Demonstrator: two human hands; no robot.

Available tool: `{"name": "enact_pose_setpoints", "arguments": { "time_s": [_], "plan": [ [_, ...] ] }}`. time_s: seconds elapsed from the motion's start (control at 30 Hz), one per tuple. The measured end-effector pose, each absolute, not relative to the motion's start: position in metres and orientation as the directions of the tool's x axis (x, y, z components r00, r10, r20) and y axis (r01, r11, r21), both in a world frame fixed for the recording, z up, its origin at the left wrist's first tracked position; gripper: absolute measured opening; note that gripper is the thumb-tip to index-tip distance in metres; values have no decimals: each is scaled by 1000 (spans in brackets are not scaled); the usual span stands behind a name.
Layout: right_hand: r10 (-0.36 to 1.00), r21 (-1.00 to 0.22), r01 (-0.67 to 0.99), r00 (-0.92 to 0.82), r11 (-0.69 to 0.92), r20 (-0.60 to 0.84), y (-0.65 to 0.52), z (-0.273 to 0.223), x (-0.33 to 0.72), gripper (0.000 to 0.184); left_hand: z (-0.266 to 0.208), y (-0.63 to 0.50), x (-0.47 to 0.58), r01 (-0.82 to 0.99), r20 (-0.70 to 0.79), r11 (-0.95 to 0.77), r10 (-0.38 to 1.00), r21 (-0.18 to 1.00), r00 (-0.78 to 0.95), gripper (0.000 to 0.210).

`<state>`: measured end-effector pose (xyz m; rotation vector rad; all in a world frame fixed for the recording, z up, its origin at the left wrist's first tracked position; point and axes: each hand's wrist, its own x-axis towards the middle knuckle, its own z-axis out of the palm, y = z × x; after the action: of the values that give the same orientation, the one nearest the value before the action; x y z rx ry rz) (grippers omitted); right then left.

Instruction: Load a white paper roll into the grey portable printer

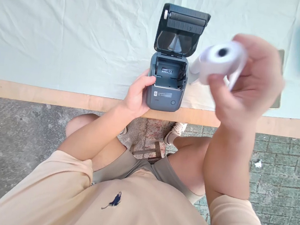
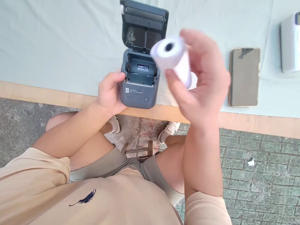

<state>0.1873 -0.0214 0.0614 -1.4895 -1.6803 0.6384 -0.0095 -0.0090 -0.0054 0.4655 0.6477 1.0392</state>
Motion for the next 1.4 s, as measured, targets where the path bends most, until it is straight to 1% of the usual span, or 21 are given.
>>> {"name": "enact_pose_setpoints", "arguments": {
  "time_s": [0.03, 0.07, 0.1, 0.17, 0.23, 0.3, 0.37, 0.47, 0.6, 0.67, 0.77, 0.87, 0.97, 1.1, 1.27, 1.33, 1.4],
  "plan": [
    [964, -743, 624, -66, 242, 259, -24, 69, 176, 44, -6, -10, -9, -645, -259, 428, 903, 633, 344, 21],
    [967, -675, 697, -116, 242, 227, -26, 74, 166, 36, -5, -10, -8, -651, -251, 414, 909, 636, 332, 20],
    [969, -594, 768, -154, 240, 193, -26, 78, 158, 32, -5, -11, -7, -653, -247, 400, 916, 643, 318, 18],
    [981, -412, 890, -179, 196, 78, -22, 83, 148, 31, -3, -13, -6, -642, -251, 389, 921, 661, 299, 16],
    [982, -271, 945, -187, 183, 11, -17, 83, 142, 32, -2, -15, -5, -619, -266, 394, 918, 680, 293, 16],
    [976, -203, 957, -216, 209, -15, -12, 81, 139, 32, 0, -17, -5, -593, -280, 398, 917, 700, 285, 18],
    [968, -174, 955, -247, 239, -31, -7, 77, 137, 29, 1, -18, -5, -568, -291, 399, 916, 720, 275, 19],
    [957, -188, 945, -283, 267, -63, -2, 73, 135, 22, 1, -17, -6, -559, -303, 404, 915, 725, 267, 16],
    [951, -295, 910, -310, 292, -17, 1, 77, 136, 20, -1, -15, -10, -583, -332, 466, 885, 666, 327, 19],
    [952, -322, 901, -306, 289, 0, 1, 80, 138, 16, 0, -13, -12, -586, -335, 489, 872, 646, 357, 22],
    [944, -349, 886, -329, 305, -9, 1, 83, 141, 9, 2, -12, -13, -608, -322, 495, 868, 621, 378, 21],
    [920, -397, 852, -390, 341, -47, 2, 82, 144, 21, 3, -12, -14, -625, -301, 501, 864, 599, 404, 18],
    [895, -429, 821, -442, 378, -57, 2, 81, 146, 23, 2, -12, -14, -616, -283, 486, 871, 619, 403, 18],
    [878, -386, 811, -479, 440, -5, -2, 87, 145, 25, -2, -14, -14, -617, -261, 456, 886, 641, 384, 25],
    [847, -311, 801, -531, 511, 22, -9, 98, 143, 31, -6, -14, -15, -576, -220, 400, 908, 713, 357, 37],
    [807, -352, 750, -590, 560, 25, -12, 101, 146, 30, -6, -13, -16, -551, -222, 399, 906, 733, 360, 40],
    [770, -459, 661, -632, 593, 85, -13, 101, 152, 32, -7, -13, -17, -539, -214, 402, 901, 740, 378, 42]
  ]
}}
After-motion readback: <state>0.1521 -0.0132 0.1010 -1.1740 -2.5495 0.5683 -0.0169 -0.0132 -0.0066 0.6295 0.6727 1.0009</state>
